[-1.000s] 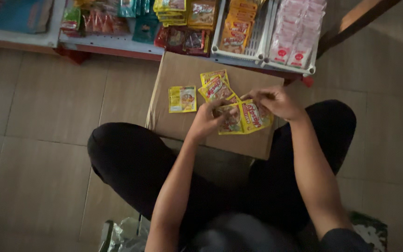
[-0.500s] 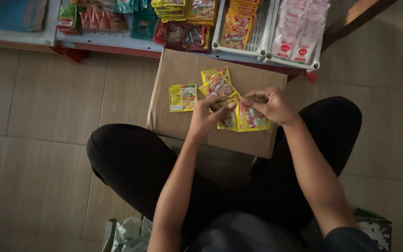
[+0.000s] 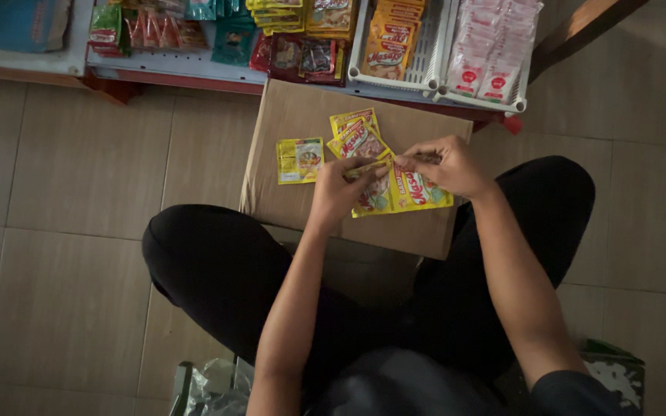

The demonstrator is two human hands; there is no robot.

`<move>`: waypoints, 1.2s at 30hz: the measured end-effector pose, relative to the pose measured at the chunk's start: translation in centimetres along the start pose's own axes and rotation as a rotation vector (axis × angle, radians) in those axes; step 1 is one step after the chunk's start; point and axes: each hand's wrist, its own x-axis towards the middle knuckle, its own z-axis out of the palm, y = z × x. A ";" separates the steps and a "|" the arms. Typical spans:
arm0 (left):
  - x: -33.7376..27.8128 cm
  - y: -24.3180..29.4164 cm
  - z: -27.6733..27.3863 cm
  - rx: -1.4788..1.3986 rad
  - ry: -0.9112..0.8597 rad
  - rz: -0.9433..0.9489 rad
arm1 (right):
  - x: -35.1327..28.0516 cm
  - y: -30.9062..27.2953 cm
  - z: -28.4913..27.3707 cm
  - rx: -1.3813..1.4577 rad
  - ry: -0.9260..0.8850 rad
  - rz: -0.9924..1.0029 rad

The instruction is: The person sits on the floor and organizes small snack packets into white plastic baskets. They handle pink, yellow, and orange packets, arranging them neatly and placing the baskets onto a low shelf.

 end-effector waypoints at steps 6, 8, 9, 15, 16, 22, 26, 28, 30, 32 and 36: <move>0.1 0.4 0.2 0.055 0.035 -0.026 | 0.3 -0.1 0.1 -0.076 0.021 0.096; 0.2 0.6 0.2 0.050 0.042 -0.017 | 0.4 -0.1 0.1 -0.045 0.031 0.103; 0.2 0.6 0.2 0.045 0.045 0.002 | 0.4 0.0 0.0 -0.042 0.031 0.092; 0.4 0.7 0.7 -0.022 0.013 -0.078 | 0.6 1.1 -0.4 -0.074 0.046 0.089; 0.5 0.7 0.8 -0.024 0.009 -0.092 | 0.6 1.4 -0.6 -0.073 0.047 0.120; 0.6 0.5 1.0 0.024 0.019 -0.017 | 0.8 2.5 -1.3 0.055 -0.015 -0.018; 0.8 0.3 1.2 0.090 0.028 0.022 | 0.7 2.7 -1.6 0.050 -0.023 0.046; 0.8 0.2 1.4 0.091 0.044 0.017 | 0.6 2.8 -1.6 0.048 -0.013 0.085; 0.7 0.3 1.5 0.095 0.040 0.010 | 0.6 2.8 -1.6 0.057 -0.012 0.096; 0.7 0.4 1.5 0.106 0.042 0.002 | 0.7 2.9 -1.5 0.077 -0.019 0.075; 0.7 0.8 1.5 0.115 0.045 -0.024 | 0.9 3.2 -1.7 0.026 -0.016 0.130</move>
